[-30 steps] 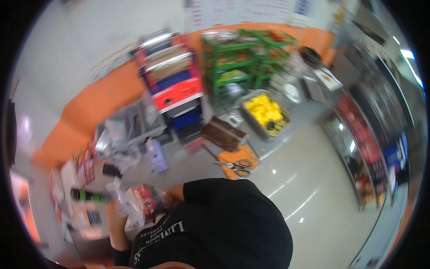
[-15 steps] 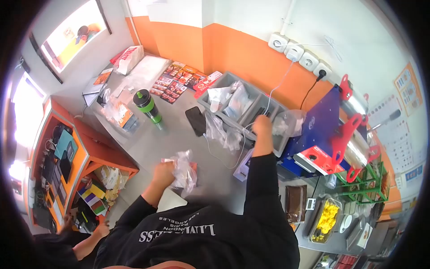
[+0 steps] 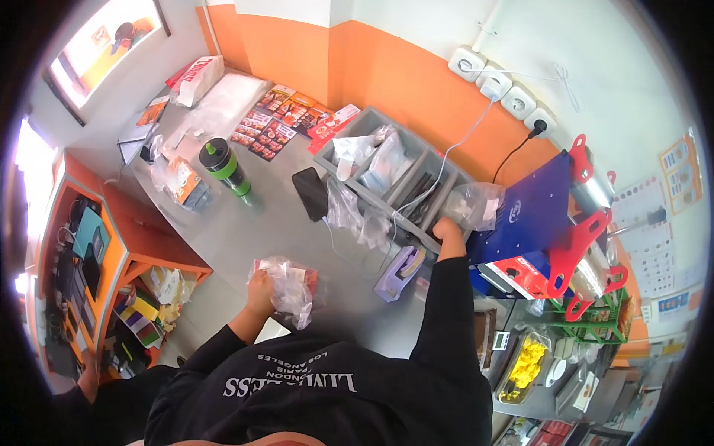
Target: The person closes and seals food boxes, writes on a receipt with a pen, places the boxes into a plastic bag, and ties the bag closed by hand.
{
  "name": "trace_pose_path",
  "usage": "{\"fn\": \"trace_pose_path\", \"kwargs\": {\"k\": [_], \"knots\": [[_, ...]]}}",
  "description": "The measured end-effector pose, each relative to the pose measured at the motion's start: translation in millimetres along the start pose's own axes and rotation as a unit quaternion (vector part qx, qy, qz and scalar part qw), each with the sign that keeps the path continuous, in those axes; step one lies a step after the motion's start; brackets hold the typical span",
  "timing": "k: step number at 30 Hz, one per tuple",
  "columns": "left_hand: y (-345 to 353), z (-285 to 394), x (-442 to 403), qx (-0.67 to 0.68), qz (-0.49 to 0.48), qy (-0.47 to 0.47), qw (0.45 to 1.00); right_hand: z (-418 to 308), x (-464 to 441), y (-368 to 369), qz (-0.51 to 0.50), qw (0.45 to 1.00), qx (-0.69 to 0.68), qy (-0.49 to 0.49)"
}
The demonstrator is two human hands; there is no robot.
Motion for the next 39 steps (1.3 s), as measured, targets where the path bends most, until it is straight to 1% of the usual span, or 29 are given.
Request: {"fn": "trace_pose_path", "kwargs": {"k": [2, 4, 5, 6, 8, 10, 11, 12, 13, 14, 15, 17, 18, 19, 20, 21, 23, 24, 26, 28, 30, 32, 33, 34, 35, 36, 37, 38, 39], "knots": [[7, -12, 8, 0.052, -0.031, -0.068, 0.996, 8, 7, -31, 0.049, 0.994, 0.060, -0.079], [30, -34, 28, 0.077, -0.018, -0.080, 0.994, 9, 45, -116, 0.279, 0.956, 0.056, -0.070], [34, -34, 30, 0.089, -0.016, -0.086, 0.992, 8, 87, -168, 0.430, 0.896, -0.086, 0.068], [37, -34, 32, 0.101, -0.013, -0.091, 0.991, 19, 93, -184, 0.510, 0.847, -0.108, 0.105], [22, -19, 17, 0.021, 0.013, -0.001, 1.000, 42, 87, -199, 0.586, 0.787, -0.126, 0.145], [16, -14, 10, 0.025, -0.004, -0.006, 1.000, 66, 29, -168, 0.349, 0.918, -0.101, 0.157], [17, -13, 9, 0.025, -0.021, -0.016, 0.999, 69, -10, -144, 0.164, 0.972, 0.166, 0.000], [24, -18, 14, 0.026, -0.017, -0.015, 0.999, 80, -28, -131, 0.168, 0.972, 0.167, 0.001], [38, -36, 27, 0.115, -0.014, -0.107, 0.987, 84, -43, -119, 0.147, 0.969, 0.195, -0.024], [43, -41, 32, 0.159, -0.014, -0.152, 0.975, 77, -43, -119, 0.125, 0.966, 0.222, -0.049], [47, -46, 37, 0.202, -0.010, -0.197, 0.959, 73, -43, -122, 0.128, 0.965, 0.222, -0.049], [49, -50, 41, 0.180, 0.000, -0.198, 0.964, 72, -33, -131, 0.130, 0.979, 0.134, 0.079], [48, -50, 40, 0.172, 0.003, -0.199, 0.965, 65, -24, -139, 0.130, 0.979, 0.134, 0.078], [44, -47, 38, 0.155, -0.005, -0.187, 0.970, 63, -12, -143, 0.104, 0.984, 0.010, 0.141], [39, -43, 34, 0.147, -0.009, -0.182, 0.972, 62, -5, -142, 0.075, 0.970, -0.114, 0.202], [33, -39, 29, 0.138, -0.013, -0.176, 0.975, 57, -7, -142, 0.075, 0.970, -0.114, 0.201], [18, -23, 15, 0.071, -0.024, -0.081, 0.994, 49, -11, -142, 0.084, 0.975, -0.089, 0.187], [11, -17, 10, 0.070, -0.022, -0.084, 0.994, 57, -25, -127, 0.084, 0.975, -0.088, 0.184], [1, -1, 1, 0.006, -0.033, -0.005, 0.999, 66, -62, -99, 0.226, 0.972, -0.032, 0.053], [9, -8, 6, -0.022, -0.049, -0.005, 0.999, 44, -30, -117, 0.200, 0.973, -0.049, 0.103], [4, -9, 6, -0.056, -0.060, -0.017, 0.996, 23, -6, -127, 0.232, 0.957, -0.056, 0.167], [-7, 4, -6, -0.023, -0.069, -0.023, 0.997, -34, 72, -174, 0.235, 0.954, -0.054, 0.180], [-12, 6, -10, -0.035, -0.059, -0.041, 0.997, -9, 32, -145, 0.237, 0.959, -0.029, 0.155], [-14, 8, -11, -0.037, -0.083, -0.038, 0.995, 15, -7, -117, 0.240, 0.962, -0.004, 0.131], [-15, 10, -12, -0.038, -0.105, -0.035, 0.993, 32, -29, -104, 0.284, 0.948, -0.017, 0.140], [-15, 8, -12, -0.052, -0.092, -0.054, 0.993, 31, -22, -112, 0.316, 0.945, -0.024, 0.084], [-11, 7, -9, -0.035, -0.081, -0.045, 0.995, 12, 0, -133, 0.298, 0.949, 0.060, 0.082], [-8, 6, -6, -0.018, -0.071, -0.034, 0.997, 29, -9, -129, 0.311, 0.944, 0.014, 0.112], [-6, 1, -3, -0.030, -0.059, -0.051, 0.997, 10, 21, -152, 0.310, 0.941, 0.011, 0.138]]}}
Point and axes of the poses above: each hand's wrist, its own x-axis away from the middle knuckle, its own y-axis out of the palm, z = x × y, the point moved 5 cm from there along -x, towards the middle knuckle, and after that the axes turned 13 degrees about z, right-handed, at the moved point
